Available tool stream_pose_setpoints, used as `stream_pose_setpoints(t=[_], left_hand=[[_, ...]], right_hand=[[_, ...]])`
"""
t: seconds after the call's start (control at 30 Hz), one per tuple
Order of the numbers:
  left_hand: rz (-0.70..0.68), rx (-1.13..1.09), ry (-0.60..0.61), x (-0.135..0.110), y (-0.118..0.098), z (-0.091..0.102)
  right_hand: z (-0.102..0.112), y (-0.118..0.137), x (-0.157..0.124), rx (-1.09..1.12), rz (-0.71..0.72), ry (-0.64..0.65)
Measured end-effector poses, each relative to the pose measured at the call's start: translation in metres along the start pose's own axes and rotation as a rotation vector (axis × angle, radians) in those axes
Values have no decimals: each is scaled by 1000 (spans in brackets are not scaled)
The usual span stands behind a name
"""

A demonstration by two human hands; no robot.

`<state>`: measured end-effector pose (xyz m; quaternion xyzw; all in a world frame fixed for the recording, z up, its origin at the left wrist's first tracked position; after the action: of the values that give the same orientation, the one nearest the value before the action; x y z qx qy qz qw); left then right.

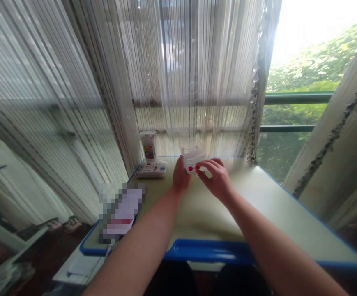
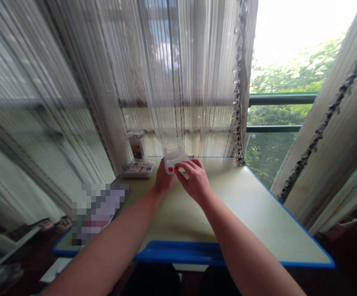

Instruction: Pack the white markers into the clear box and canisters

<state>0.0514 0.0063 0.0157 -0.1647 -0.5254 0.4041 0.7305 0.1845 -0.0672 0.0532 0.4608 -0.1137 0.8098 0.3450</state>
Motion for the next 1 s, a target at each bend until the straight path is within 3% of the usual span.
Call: stream_pose_setpoints(t=[0.63, 1.0], left_hand=[[9, 64, 34, -1, 0, -2], [-52, 57, 32, -1, -2, -2]], right_hand=[[1, 2, -1, -11, 2, 35], [3, 3, 1, -13, -18, 63]])
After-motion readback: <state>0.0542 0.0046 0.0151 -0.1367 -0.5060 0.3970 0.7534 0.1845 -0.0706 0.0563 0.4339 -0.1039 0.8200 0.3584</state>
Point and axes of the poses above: each hand's wrist, its own x-axis towards the middle knuckle, its own z-axis out of the back of the hand, y = z × x, the point moved 2 cm from there along x, towards the middle knuckle, and after that the axes turned 13 degrees about y, right-handed, at the moved point
